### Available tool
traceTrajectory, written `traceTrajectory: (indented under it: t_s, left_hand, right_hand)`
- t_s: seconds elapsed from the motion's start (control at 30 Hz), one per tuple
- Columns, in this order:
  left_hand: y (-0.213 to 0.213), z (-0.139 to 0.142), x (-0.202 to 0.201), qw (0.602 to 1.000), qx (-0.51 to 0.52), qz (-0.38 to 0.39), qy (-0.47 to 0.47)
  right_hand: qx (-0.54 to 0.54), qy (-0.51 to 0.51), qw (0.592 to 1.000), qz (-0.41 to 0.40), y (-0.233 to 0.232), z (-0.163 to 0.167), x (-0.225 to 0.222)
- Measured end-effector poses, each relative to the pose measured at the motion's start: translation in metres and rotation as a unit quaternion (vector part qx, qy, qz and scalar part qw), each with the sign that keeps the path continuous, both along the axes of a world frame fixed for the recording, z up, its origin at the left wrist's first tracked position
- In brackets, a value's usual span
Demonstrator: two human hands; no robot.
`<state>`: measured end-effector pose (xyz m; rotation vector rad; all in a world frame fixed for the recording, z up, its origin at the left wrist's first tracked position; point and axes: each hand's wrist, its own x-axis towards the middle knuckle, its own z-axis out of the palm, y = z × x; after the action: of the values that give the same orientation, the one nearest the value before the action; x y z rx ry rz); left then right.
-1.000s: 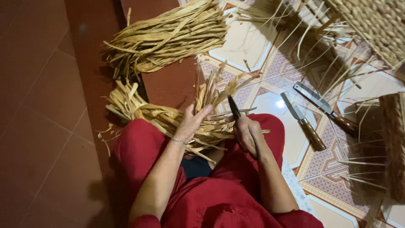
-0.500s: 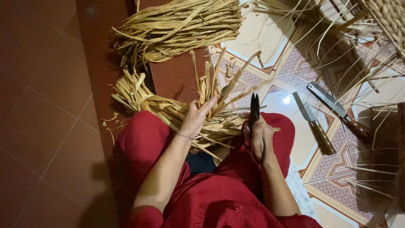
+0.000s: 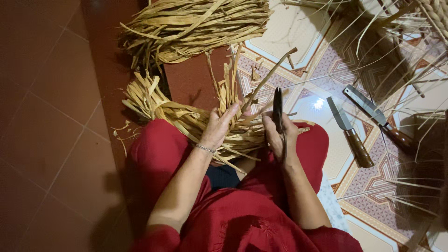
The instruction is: The person sits on the floor and uses shears to trim dried plant strips into shorter pieces. They then trim the edges of a woven mat and insert a strip into the mat's weave.
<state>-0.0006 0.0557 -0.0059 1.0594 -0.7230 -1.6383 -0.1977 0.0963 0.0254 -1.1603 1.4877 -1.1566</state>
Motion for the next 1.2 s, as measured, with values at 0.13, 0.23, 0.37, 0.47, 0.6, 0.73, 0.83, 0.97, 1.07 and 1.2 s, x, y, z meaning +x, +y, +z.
traceTrajectory:
  t_s: [0.13, 0.23, 0.37, 0.47, 0.6, 0.73, 0.83, 0.97, 1.07, 1.2]
  left_hand:
    - [0.001, -0.005, -0.003, 1.000, -0.018, -0.002, -0.015]
    - [0.001, -0.004, -0.006, 0.999, -0.037, 0.009, -0.014]
    - [0.000, 0.003, -0.006, 0.999, -0.042, 0.023, -0.013]
    - [-0.002, 0.009, -0.003, 0.999, -0.026, 0.024, -0.001]
    - [-0.004, 0.011, -0.003, 0.999, -0.030, 0.038, -0.004]
    - [-0.003, 0.010, -0.005, 0.999, -0.021, 0.040, 0.021]
    - [-0.003, 0.009, -0.007, 0.999, -0.010, 0.054, -0.002]
    - [-0.005, 0.011, -0.009, 0.998, -0.026, 0.061, -0.009]
    - [-0.008, 0.011, -0.009, 0.997, -0.034, 0.074, 0.018]
    - [-0.009, 0.010, -0.008, 0.996, 0.018, 0.070, 0.043]
  right_hand:
    - [-0.074, 0.122, 0.986, 0.082, -0.006, 0.021, 0.002]
    - [-0.101, 0.208, 0.967, 0.105, -0.006, 0.028, 0.006]
    - [-0.168, 0.236, 0.953, 0.088, -0.007, 0.027, 0.010]
    - [-0.202, 0.224, 0.950, 0.080, -0.009, 0.025, 0.005]
    - [-0.122, 0.174, 0.975, 0.068, -0.006, 0.030, -0.003]
    - [-0.234, 0.276, 0.927, 0.101, -0.008, 0.043, 0.000]
    - [-0.218, 0.340, 0.907, 0.118, -0.011, 0.055, 0.001]
    - [-0.194, 0.392, 0.889, 0.138, -0.014, 0.065, 0.001]
    - [-0.186, 0.405, 0.884, 0.143, -0.014, 0.068, 0.002]
    - [-0.138, 0.397, 0.894, 0.155, -0.013, 0.066, 0.004]
